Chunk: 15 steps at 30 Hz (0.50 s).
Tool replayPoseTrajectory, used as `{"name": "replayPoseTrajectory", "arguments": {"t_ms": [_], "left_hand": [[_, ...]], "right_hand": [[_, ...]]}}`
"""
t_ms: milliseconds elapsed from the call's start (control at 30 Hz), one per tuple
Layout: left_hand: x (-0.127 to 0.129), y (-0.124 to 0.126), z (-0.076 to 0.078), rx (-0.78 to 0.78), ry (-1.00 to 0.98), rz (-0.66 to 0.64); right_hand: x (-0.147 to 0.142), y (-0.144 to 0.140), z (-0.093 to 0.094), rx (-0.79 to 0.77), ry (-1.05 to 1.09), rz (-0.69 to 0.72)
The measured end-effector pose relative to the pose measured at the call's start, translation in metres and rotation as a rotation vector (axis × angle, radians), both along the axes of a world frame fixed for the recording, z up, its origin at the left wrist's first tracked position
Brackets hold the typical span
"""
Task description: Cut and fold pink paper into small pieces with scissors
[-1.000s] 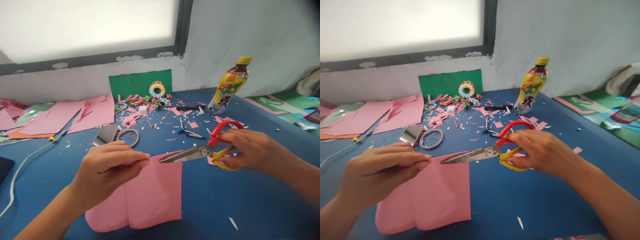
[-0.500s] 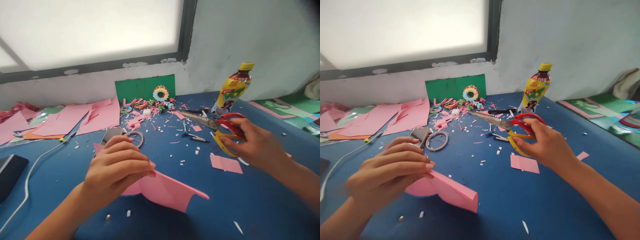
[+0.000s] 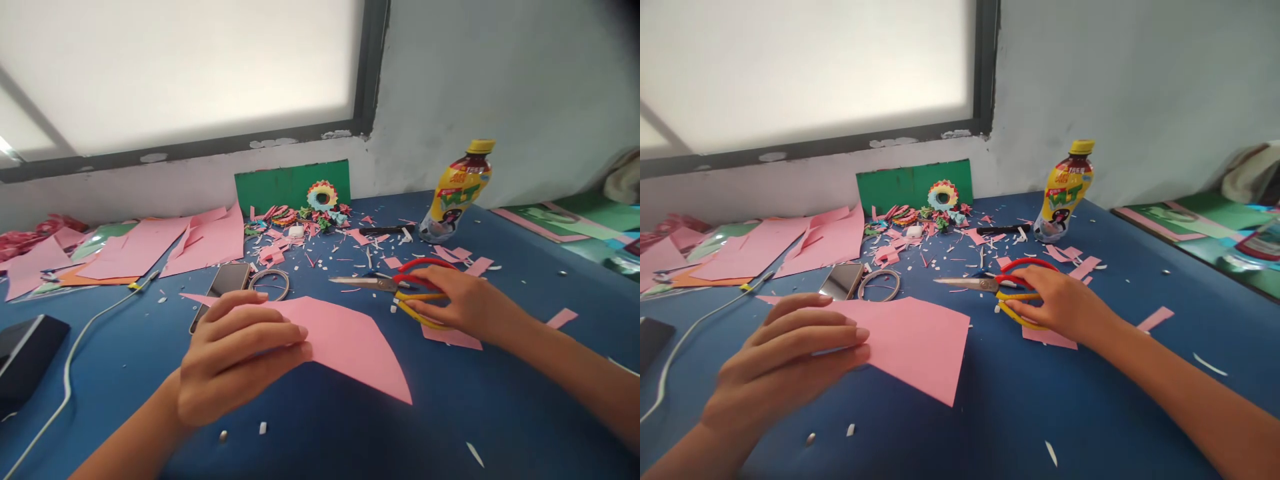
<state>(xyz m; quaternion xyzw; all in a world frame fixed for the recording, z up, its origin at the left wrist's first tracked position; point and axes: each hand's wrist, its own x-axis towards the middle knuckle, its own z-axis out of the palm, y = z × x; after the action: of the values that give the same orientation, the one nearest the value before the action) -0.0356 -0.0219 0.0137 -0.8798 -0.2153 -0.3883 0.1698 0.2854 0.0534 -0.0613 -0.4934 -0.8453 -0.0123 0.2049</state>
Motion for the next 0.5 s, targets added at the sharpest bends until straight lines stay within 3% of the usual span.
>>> {"name": "replayPoseTrajectory", "arguments": {"t_ms": [100,267,400,500], "left_hand": [[-0.001,0.006,-0.006,0.047,0.036,-0.053],[-0.004,0.015,-0.015,-0.001,0.164,-0.138],[-0.007,0.013,-0.008,-0.214,0.177,-0.062],[-0.011,0.01,0.001,-0.443,0.315,0.074]], "right_hand": [[-0.002,-0.001,-0.003,-0.037,-0.022,0.053],[-0.004,-0.001,-0.007,-0.131,-0.049,0.076],[-0.005,-0.001,-0.009,-0.181,0.008,0.107],[-0.006,-0.001,-0.01,-0.208,0.025,0.091]]}}
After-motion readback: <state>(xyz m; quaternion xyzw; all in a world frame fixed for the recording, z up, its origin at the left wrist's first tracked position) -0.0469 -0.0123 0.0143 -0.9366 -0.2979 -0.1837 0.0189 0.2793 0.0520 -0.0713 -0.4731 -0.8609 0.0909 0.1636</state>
